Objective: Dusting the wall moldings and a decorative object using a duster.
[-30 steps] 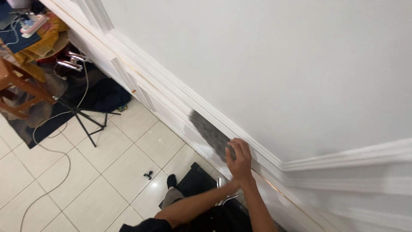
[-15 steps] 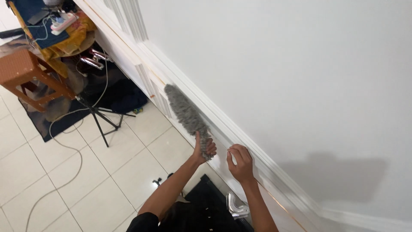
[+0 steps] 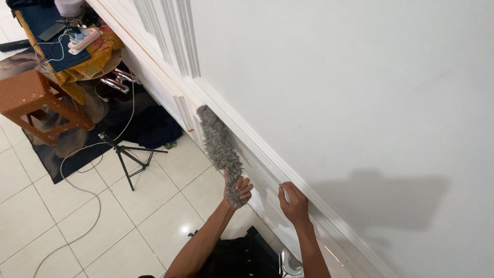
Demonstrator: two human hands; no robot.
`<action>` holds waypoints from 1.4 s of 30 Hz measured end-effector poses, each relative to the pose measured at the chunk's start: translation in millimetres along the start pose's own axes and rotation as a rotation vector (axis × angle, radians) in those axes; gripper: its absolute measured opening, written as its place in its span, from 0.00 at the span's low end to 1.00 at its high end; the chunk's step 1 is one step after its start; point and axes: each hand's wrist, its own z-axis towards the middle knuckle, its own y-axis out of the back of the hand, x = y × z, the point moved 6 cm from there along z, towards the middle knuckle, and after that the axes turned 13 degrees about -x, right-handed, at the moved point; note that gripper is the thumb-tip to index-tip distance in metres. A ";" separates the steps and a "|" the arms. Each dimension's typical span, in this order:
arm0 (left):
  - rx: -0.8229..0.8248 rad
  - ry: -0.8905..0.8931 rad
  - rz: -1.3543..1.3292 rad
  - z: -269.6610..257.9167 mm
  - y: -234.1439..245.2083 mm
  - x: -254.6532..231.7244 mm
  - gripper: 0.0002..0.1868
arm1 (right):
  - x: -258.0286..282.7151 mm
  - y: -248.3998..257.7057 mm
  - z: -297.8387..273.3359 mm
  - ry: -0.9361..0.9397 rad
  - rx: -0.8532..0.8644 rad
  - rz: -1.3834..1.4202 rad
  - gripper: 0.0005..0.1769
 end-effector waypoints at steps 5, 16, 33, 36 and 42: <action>-0.244 0.072 0.071 20.5 47.7 22.8 0.46 | 3.0 3.5 8.8 -0.022 0.030 -0.007 0.03; -0.878 -0.013 0.521 -8.8 117.0 168.0 0.42 | 41.2 44.3 6.9 0.132 0.145 0.121 0.04; -0.978 -0.312 0.623 89.5 162.3 -96.5 0.43 | -1.7 13.5 -17.2 0.176 0.048 -0.009 0.02; -0.946 -0.426 0.630 97.4 189.0 -114.5 0.42 | -7.5 -0.1 -18.7 0.119 -0.011 -0.100 0.02; -0.819 -0.226 0.626 48.9 161.0 43.8 0.48 | -15.8 -14.8 -17.5 0.030 -0.194 -0.190 0.02</action>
